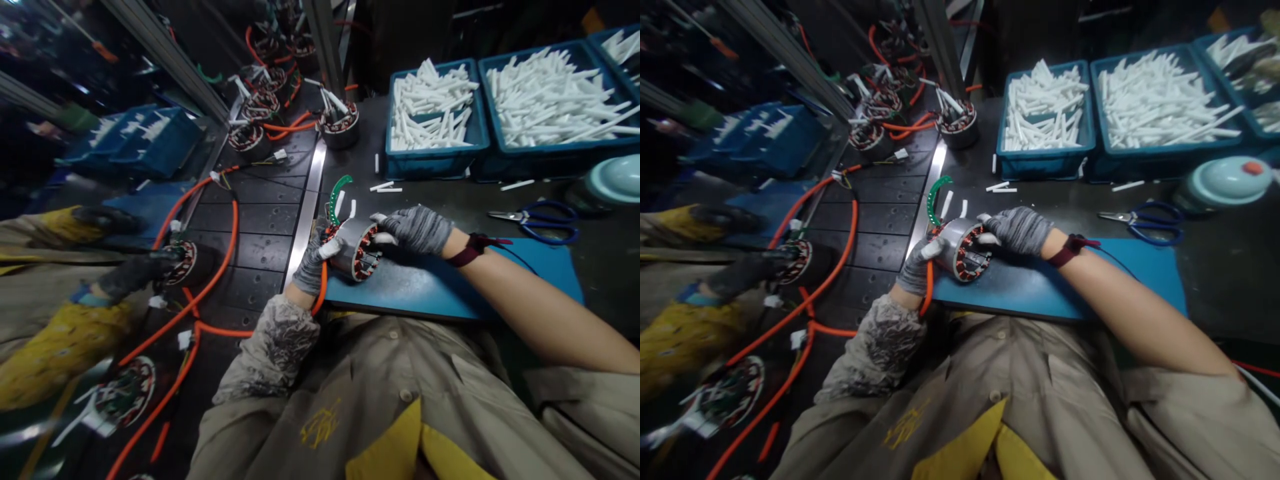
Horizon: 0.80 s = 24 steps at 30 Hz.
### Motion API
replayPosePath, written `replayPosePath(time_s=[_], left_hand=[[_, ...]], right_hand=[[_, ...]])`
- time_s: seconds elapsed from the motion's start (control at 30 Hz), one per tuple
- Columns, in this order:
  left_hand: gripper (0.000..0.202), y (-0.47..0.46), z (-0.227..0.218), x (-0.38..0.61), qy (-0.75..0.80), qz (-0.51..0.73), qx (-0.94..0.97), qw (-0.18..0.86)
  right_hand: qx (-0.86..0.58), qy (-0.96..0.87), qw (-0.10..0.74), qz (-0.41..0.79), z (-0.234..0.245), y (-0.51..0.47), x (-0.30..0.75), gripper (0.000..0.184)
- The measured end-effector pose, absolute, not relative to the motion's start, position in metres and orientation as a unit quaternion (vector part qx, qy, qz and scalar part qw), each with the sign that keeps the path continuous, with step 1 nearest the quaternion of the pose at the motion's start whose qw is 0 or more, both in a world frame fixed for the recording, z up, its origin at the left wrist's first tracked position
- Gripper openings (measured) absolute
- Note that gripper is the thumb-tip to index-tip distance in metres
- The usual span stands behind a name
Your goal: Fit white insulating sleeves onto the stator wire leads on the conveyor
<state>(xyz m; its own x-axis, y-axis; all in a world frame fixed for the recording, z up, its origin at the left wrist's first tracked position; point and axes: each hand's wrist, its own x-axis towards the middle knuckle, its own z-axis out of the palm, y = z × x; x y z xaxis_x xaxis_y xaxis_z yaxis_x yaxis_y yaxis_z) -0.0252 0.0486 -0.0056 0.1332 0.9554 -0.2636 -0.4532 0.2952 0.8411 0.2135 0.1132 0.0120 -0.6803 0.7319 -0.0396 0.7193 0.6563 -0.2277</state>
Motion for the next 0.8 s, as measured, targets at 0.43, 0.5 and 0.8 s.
replayPosePath(time_s=[0.43,0.5,0.8], left_hand=[[0.054,0.054,-0.005,-0.027,0.418,0.517,0.299,0.684],[0.049,0.054,-0.006,-0.028,0.417,0.515,0.305,0.683],[0.040,0.050,-0.011,-0.035,0.426,0.527,0.274,0.682]], right_hand=[[-0.447,-0.890,-0.033,0.084,0.030,0.107,0.182,0.046],[-0.417,-0.904,-0.050,0.084,0.034,0.109,0.182,0.047],[-0.467,-0.860,0.080,0.189,0.023,0.093,0.256,0.047]])
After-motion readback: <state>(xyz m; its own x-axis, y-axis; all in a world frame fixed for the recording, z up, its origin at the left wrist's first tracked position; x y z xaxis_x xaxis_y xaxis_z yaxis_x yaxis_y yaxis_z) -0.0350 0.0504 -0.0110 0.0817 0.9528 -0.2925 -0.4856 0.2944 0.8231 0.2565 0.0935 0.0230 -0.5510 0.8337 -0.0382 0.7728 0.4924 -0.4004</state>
